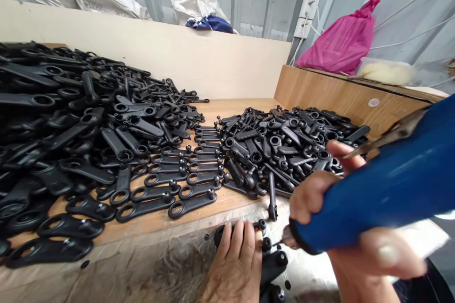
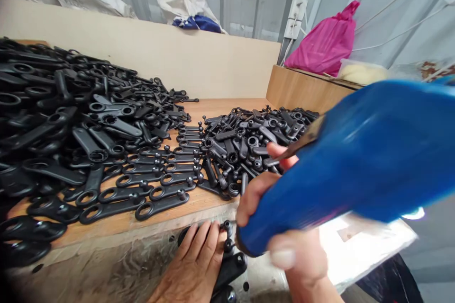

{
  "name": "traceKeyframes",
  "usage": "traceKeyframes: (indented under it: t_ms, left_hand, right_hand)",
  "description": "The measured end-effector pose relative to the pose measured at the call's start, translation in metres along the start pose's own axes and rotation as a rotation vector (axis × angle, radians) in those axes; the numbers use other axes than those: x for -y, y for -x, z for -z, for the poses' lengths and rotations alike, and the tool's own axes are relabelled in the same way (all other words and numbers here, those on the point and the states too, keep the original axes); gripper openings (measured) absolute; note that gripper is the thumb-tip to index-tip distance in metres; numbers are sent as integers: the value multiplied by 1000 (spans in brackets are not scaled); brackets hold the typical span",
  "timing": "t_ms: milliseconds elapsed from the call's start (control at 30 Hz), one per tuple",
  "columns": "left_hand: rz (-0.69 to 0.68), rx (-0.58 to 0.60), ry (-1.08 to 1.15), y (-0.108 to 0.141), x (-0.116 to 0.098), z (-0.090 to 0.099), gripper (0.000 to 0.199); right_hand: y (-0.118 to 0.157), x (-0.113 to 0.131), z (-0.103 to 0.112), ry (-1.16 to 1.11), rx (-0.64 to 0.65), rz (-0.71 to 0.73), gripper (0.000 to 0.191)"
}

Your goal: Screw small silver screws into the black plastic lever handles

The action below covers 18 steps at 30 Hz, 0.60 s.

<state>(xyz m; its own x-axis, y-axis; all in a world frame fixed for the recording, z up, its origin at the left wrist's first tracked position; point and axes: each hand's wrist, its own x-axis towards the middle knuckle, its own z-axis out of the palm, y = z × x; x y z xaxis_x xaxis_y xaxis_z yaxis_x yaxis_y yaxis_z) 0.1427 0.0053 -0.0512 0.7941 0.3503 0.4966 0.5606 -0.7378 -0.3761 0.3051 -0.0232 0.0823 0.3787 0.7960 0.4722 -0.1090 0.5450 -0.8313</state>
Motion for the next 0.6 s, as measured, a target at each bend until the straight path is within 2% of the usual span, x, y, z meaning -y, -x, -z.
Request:
traceKeyframes:
  t_ms: [67, 133, 233, 333, 467, 600]
  left_hand:
    - [-57, -24, -6, 1, 4, -3, 33]
    - [-80, -59, -9, 2, 6, -5, 35]
    - [-55, -61, -18, 1, 5, -2, 31]
    - [-17, -2, -3, -1, 5, 5, 30]
    - [-91, 31, 37, -2, 6, 10, 36]
    - [-53, 54, -8, -1, 7, 8, 41]
  right_hand:
    - [-7, 2, 5, -210, 40, -4, 64]
    - [-12, 3, 8, -312, 75, -26, 60]
    - [-14, 3, 8, -328, 92, -36, 63]
    - [-13, 0, 3, -315, 101, -66, 64]
    - [-12, -3, 2, -346, 159, -114, 64]
    - [-13, -4, 3, -329, 167, -117, 67]
